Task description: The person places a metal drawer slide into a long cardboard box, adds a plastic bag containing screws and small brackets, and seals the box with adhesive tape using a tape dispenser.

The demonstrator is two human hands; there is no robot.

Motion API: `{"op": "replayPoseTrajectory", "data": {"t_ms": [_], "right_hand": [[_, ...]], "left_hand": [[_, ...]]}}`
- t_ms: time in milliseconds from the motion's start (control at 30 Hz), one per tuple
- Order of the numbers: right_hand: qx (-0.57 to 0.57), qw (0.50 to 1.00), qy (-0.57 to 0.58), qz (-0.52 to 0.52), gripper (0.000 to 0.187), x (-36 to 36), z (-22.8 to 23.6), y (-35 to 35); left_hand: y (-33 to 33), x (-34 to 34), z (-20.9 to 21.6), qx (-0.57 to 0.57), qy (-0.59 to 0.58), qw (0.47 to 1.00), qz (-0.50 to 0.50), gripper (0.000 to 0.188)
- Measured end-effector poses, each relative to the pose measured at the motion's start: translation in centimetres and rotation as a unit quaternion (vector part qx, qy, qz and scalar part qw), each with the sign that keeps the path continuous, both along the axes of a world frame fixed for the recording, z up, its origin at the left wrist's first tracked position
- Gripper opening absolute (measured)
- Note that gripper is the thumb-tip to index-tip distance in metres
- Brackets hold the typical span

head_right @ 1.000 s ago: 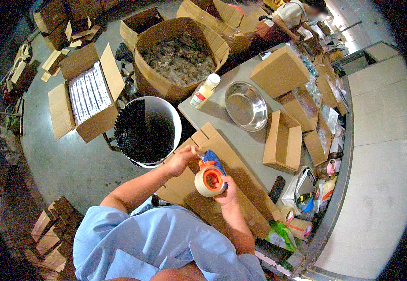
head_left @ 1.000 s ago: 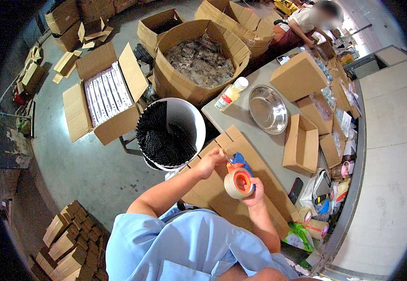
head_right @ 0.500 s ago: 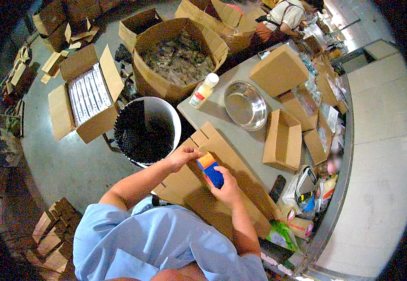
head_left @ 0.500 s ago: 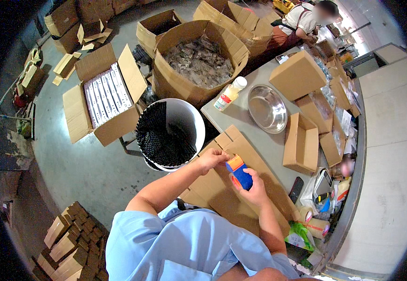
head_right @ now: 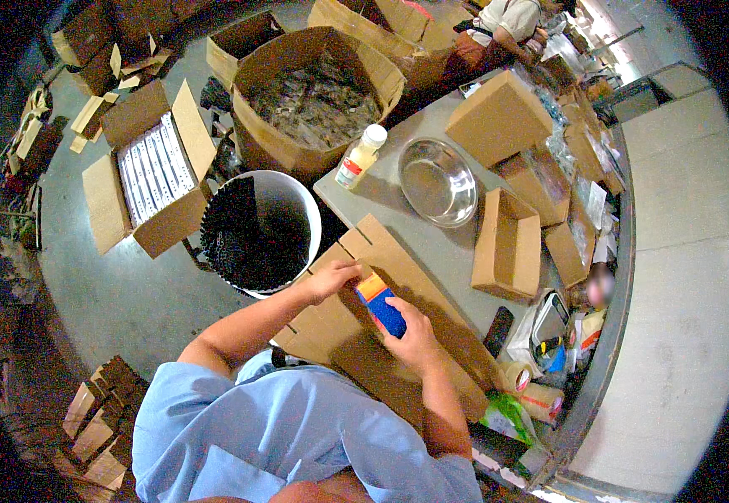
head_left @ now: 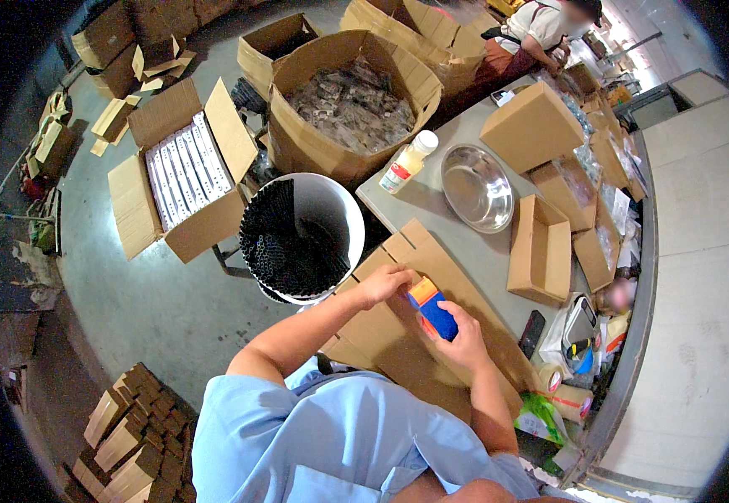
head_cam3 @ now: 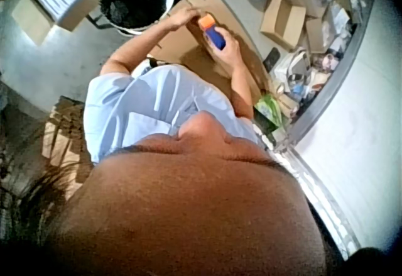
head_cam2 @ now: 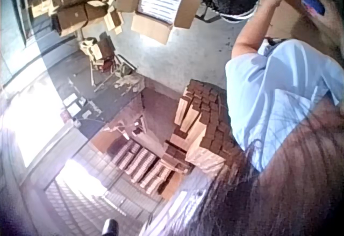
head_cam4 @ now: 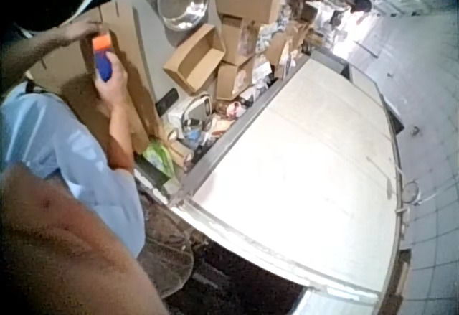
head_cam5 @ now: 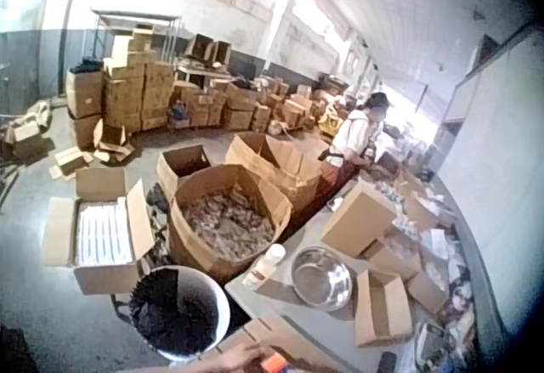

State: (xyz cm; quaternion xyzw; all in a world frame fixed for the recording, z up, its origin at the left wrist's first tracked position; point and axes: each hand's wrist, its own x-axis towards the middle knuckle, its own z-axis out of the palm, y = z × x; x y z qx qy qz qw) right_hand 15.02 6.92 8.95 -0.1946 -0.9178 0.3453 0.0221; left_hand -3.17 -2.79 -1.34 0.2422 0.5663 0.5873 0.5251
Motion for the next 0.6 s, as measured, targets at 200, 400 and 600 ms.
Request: {"op": "replayPoseTrajectory", "data": {"t_ms": [200, 400, 600], "right_hand": [[-0.009, 1.000, 0.002, 0.017, 0.055, -0.2, 0.1, -0.3], [0.034, 0.998, -0.049, 0.034, 0.054, 4.0, 1.3, 1.8], [0.042, 0.995, -0.079, 0.047, 0.054, 2.6, 1.6, 2.4]], "left_hand": [[-0.1, -0.9, -2.1, -0.009, 0.080, 0.995, -0.051, 0.028], [-1.1, -1.6, -4.3, -0.039, 0.086, 0.994, 0.053, 0.027], [0.1, -2.3, -3.9, -0.032, -0.008, 0.999, 0.043, 0.027]]}}
